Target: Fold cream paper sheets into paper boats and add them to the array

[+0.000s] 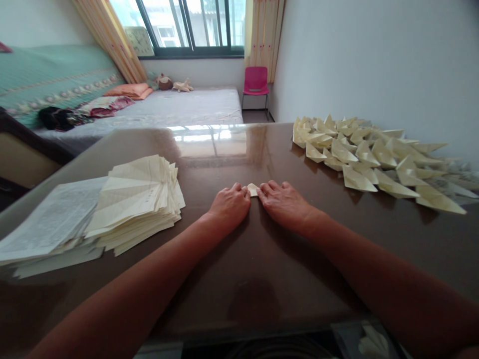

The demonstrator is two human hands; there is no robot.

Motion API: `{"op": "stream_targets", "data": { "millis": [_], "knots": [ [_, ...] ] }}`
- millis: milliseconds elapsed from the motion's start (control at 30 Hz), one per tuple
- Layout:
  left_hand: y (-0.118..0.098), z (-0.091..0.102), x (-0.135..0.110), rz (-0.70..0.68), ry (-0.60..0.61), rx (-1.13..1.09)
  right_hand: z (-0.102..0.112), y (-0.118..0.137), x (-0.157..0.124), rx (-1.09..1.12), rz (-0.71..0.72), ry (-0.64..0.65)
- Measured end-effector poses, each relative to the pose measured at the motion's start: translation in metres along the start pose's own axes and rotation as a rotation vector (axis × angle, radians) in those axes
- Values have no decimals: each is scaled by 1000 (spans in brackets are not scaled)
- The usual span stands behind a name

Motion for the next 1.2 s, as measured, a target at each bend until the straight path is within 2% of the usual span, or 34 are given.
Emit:
{"op": "stream_targets", "data": {
  "millis": [233, 433, 600, 733, 900, 1033, 1200],
  "knots": [
    [-5, 7, -7, 35, 88, 76, 5, -1, -7, -12, -67, 112],
    [-7, 9, -8, 48, 115, 69, 4, 3, -7, -5, -74, 113],
    [-9, 8, -5, 50, 131, 60, 3, 7, -2, -2, -65, 54],
    [-1, 9, -7, 69, 67, 13, 4, -8, 4, 56, -115, -27],
    [21, 8, -8, 134, -49, -85, 0, -31, 7, 215, -163, -142],
    [31, 4, -6, 200, -117, -146, -11, -38, 12, 413, -171, -231],
    [39, -4, -3, 243, -142, -260, -23, -47, 19, 616, -171, -265]
  ]
}}
Point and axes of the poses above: each hand's wrist, its own x-axis towards the middle knuckle, its own z-axis out of the back of the hand, y = z × x, the point moved 6 cm from there along x, towards the middle knuckle, and after that the axes turned 2 degrees about y, right-handed, at the moved point
